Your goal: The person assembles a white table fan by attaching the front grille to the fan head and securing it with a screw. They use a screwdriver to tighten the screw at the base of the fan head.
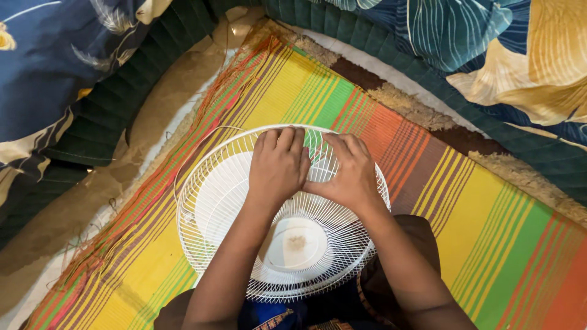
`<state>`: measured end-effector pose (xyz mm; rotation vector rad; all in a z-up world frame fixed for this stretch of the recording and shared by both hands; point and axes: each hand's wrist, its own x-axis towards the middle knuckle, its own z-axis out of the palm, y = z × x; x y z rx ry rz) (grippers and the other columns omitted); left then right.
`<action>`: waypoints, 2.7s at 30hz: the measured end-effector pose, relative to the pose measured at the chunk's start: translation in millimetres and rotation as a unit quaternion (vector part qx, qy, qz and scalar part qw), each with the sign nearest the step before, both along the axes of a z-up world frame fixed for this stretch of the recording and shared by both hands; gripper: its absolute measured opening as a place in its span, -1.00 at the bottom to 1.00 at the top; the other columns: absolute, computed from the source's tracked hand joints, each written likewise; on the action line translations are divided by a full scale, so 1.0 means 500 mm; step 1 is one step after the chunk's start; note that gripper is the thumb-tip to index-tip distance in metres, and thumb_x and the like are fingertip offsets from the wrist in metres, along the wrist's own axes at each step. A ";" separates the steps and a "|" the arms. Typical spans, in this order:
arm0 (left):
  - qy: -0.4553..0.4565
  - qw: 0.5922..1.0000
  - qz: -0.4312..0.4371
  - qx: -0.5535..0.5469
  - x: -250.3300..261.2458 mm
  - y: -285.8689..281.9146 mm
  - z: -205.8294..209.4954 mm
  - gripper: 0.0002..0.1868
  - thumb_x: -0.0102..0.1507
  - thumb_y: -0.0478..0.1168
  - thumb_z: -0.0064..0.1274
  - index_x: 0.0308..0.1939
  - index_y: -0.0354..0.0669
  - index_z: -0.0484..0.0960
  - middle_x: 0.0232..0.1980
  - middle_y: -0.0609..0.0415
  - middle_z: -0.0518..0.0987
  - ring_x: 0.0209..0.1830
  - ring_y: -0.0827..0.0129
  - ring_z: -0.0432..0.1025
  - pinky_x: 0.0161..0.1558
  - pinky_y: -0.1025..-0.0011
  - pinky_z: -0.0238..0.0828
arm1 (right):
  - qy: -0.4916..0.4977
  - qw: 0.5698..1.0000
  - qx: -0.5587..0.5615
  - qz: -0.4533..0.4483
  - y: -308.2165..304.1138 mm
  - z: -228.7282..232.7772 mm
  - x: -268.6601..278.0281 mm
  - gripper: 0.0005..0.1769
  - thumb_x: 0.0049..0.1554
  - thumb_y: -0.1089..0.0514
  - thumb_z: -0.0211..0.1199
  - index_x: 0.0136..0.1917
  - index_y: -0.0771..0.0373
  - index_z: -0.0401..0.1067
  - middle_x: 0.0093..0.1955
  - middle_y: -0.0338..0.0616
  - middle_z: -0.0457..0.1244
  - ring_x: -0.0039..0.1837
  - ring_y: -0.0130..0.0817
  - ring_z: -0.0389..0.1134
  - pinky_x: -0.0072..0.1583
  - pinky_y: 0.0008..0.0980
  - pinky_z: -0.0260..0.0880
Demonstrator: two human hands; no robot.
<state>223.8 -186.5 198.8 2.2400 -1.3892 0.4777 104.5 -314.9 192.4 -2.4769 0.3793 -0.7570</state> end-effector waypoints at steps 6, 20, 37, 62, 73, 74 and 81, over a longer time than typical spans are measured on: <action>-0.015 1.000 0.005 -0.006 0.012 -0.008 -0.008 -0.57 0.28 -0.11 0.08 0.16 -0.30 0.61 0.03 -0.04 0.51 0.08 0.07 0.37 0.21 0.12 0.30 | 0.014 1.000 -0.002 0.021 -0.007 -0.038 -0.007 0.24 -0.24 -0.28 0.64 0.47 0.42 0.20 0.36 0.23 0.17 0.38 0.16 0.21 0.34 0.05 0.26; -0.025 0.999 0.024 0.009 0.007 -0.002 -0.006 -0.59 0.27 -0.15 0.09 0.13 -0.30 0.62 0.07 -0.07 0.52 0.07 0.03 0.37 0.20 0.06 0.27 | -0.062 0.992 0.069 -0.080 -0.042 -0.149 -0.152 0.04 -0.19 -0.22 0.67 0.37 0.35 0.34 0.28 0.10 0.22 0.35 0.05 0.24 0.35 0.01 0.29; -0.090 0.980 -0.128 0.121 -0.153 -0.157 -0.098 -0.68 0.23 -0.04 0.03 -0.12 -0.20 0.64 -0.08 0.03 0.50 0.13 0.13 0.39 0.39 -0.08 0.14 | -0.108 0.790 0.602 0.049 -0.122 -0.264 -0.208 -0.24 0.03 0.33 0.44 0.45 0.27 0.20 0.34 -0.14 0.20 0.38 -0.32 0.24 0.39 -0.31 0.30; -0.049 0.989 -0.129 0.055 -0.067 -0.156 -0.100 -0.72 0.16 -0.05 0.12 -0.17 -0.13 0.67 0.00 0.00 0.57 0.08 0.13 0.43 0.26 -0.21 0.17 | -0.029 0.678 0.728 0.097 -0.159 -0.359 -0.175 -0.31 0.08 0.12 0.43 0.40 0.35 0.27 0.29 -0.13 0.31 0.29 -0.34 0.34 0.32 -0.31 0.38; 0.047 0.994 -0.100 0.019 0.142 -0.077 -0.062 -0.75 0.45 -0.08 0.00 0.09 -0.06 0.67 0.20 0.06 0.56 0.39 0.02 0.31 0.43 -0.15 0.12 | 0.026 0.694 0.711 0.111 -0.015 -0.282 -0.214 -0.12 0.10 0.09 0.39 0.58 0.28 0.07 0.42 -0.10 0.23 0.39 -0.30 0.28 0.35 -0.25 0.33; 0.043 0.997 -0.054 0.025 0.139 -0.074 -0.062 -0.73 0.45 -0.05 0.00 0.13 -0.01 0.66 0.28 0.05 0.52 0.45 -0.01 0.22 0.41 -0.27 -0.01 | 0.009 0.700 0.704 0.119 -0.008 -0.268 -0.205 -0.10 0.10 0.11 0.40 0.58 0.28 0.05 0.42 -0.08 0.23 0.39 -0.30 0.28 0.37 -0.25 0.32; 0.075 0.992 0.083 0.060 0.001 -0.023 -0.071 -0.30 0.36 0.29 0.00 0.52 0.21 0.35 0.66 -0.02 0.05 0.61 -0.34 -0.32 0.29 -0.70 -0.43 | 0.001 0.726 0.685 0.062 0.031 -0.207 -0.114 -0.28 0.11 0.13 0.42 0.44 0.41 0.23 0.22 -0.01 0.33 0.21 -0.32 0.38 0.22 -0.33 0.42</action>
